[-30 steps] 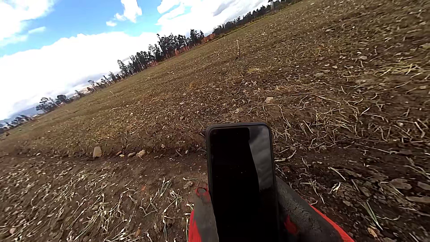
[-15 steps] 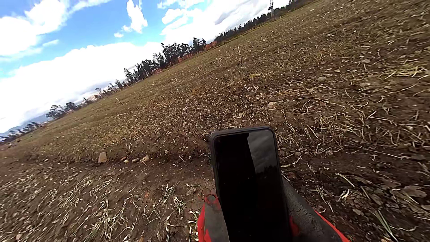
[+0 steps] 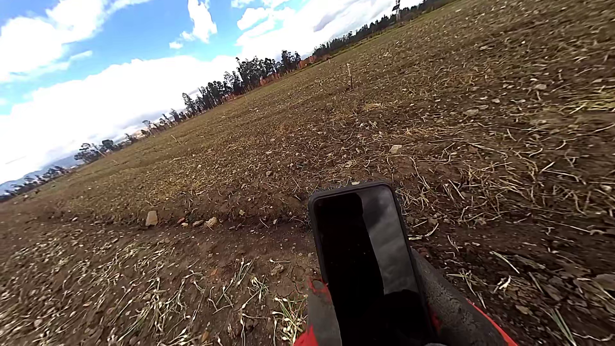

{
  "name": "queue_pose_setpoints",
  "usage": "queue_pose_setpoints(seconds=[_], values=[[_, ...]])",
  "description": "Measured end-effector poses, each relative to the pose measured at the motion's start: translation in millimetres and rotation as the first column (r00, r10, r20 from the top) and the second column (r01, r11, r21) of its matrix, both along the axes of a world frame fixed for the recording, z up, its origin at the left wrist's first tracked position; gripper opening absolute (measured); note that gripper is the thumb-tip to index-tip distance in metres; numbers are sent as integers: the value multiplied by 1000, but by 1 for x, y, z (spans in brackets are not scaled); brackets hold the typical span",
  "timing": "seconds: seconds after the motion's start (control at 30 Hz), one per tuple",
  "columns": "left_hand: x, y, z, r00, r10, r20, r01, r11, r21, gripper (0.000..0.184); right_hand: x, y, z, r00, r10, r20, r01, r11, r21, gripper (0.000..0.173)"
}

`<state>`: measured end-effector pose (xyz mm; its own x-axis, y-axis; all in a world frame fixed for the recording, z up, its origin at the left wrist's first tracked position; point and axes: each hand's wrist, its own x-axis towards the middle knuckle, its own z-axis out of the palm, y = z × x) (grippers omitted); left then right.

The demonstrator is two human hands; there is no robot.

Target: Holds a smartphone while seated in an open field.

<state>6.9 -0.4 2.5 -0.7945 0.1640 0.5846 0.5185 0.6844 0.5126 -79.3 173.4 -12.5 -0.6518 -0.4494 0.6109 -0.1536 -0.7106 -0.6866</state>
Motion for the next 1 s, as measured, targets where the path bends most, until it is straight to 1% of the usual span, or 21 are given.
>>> queue_pose_setpoints(seconds=[0.07,0.13,0.2,0.33,0.4,0.47,0.57,0.67,0.73,0.8,0.9,0.93,1.0], values=[[1,-1,0,1000,5,-8,-5,1000,8,110,0,-2,-2,1000,0,6,0,1000,9,90],[4,-1,2,999,19,-29,-20,999,-25,111,0,-3,0,1000,-7,-4,8,999,39,87],[6,-3,2,999,28,-33,-29,999,-25,110,-1,-5,1,1000,-14,-10,15,999,47,87],[9,-7,-4,999,16,-40,-17,1000,-16,112,0,-10,1,1000,18,11,-18,1000,17,85],[8,-8,-5,1000,7,-23,-6,1000,17,110,1,-13,-1,999,-13,30,13,1000,6,85],[8,-8,-5,1000,-10,9,9,999,46,108,4,-15,1,995,-48,85,48,999,6,85],[8,-11,-5,999,-28,35,28,999,16,110,6,-16,4,984,-103,143,101,995,23,84],[7,-15,0,998,-48,47,47,999,9,113,6,-21,2,965,-151,213,158,987,-16,76],[8,-19,2,997,-54,52,55,998,-20,112,4,-23,-3,962,-165,216,179,983,-43,68],[10,-25,3,997,-48,59,50,998,-23,106,-1,-24,-7,966,-158,205,169,985,-39,65],[11,-37,-7,997,-78,16,78,996,41,81,-2,-22,-7,966,-170,194,179,984,-26,66],[11,-41,-9,996,-89,10,89,995,42,74,-1,-21,-5,964,-183,193,190,982,-18,69],[12,-43,-12,995,-97,-7,97,994,41,66,2,-20,-2,962,-198,190,201,980,0,71]])
